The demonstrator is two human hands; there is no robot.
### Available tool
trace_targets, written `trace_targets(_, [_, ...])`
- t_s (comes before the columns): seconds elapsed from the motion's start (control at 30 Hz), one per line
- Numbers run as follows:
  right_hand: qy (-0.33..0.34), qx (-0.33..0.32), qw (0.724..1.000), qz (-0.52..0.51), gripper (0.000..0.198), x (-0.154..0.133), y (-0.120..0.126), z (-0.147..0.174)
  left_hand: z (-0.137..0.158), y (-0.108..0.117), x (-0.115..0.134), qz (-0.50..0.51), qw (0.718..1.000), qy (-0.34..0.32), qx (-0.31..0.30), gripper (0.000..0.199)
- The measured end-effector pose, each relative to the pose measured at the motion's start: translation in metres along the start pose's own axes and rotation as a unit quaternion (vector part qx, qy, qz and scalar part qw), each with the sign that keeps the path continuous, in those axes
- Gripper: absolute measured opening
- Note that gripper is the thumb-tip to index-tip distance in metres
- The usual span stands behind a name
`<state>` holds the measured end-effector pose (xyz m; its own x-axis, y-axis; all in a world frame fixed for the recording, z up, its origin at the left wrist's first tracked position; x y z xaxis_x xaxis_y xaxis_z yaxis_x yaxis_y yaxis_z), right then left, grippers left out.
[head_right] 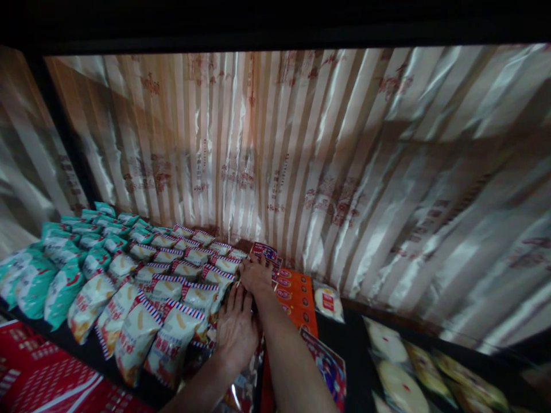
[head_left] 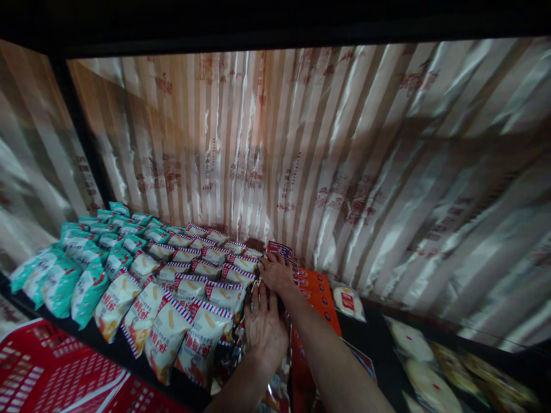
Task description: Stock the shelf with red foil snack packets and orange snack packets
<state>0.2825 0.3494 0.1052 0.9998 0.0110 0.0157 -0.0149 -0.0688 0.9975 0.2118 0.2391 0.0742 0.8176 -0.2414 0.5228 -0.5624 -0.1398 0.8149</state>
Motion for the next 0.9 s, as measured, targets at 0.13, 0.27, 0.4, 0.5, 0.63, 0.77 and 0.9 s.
trace_targets(0.13, [-0.001, -0.034, 0.999, 0.016, 0.045, 0.0, -0.002, -0.003, 0.0, -0.001, -0.002, 0.006, 1.0, -0.009, 0.016, 0.048])
trace_targets(0.27, [-0.001, -0.056, 0.998, 0.026, 0.047, -0.001, -0.003, -0.004, 0.001, 0.004, -0.001, 0.015, 1.0, -0.006, 0.001, 0.045])
trace_targets(0.4, [0.0, -0.069, 0.997, 0.03, 0.05, -0.003, -0.001, -0.004, 0.0, 0.007, 0.001, 0.019, 1.0, -0.005, -0.004, 0.045])
trace_targets(0.5, [-0.004, -0.07, 0.997, 0.029, 0.05, -0.004, 0.001, -0.002, -0.001, 0.006, 0.0, 0.019, 1.0, -0.007, -0.009, 0.045])
trace_targets(0.63, [-0.019, -0.056, 0.998, 0.027, 0.049, -0.003, 0.0, 0.0, -0.001, 0.004, 0.0, 0.014, 1.0, -0.008, -0.013, 0.046])
trace_targets(0.77, [-0.018, -0.049, 0.998, 0.023, 0.047, -0.002, -0.003, 0.0, 0.0, 0.001, -0.002, 0.016, 1.0, -0.018, -0.005, 0.046])
trace_targets(0.9, [-0.003, -0.038, 0.999, 0.011, 0.046, -0.001, -0.003, -0.001, 0.0, -0.003, -0.003, 0.008, 1.0, -0.015, 0.006, 0.046])
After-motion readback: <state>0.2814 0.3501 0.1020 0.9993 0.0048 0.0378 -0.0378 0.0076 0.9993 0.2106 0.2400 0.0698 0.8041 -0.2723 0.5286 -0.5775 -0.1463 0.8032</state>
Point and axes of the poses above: each hand's wrist, its own z-axis away from the middle knuckle, its own y-axis out of the back of the hand, x = y × z, the point moved 1 cm from there along -z, towards the middle knuckle, and after that the axes turned 8 degrees about z, right-handed, at the moved point
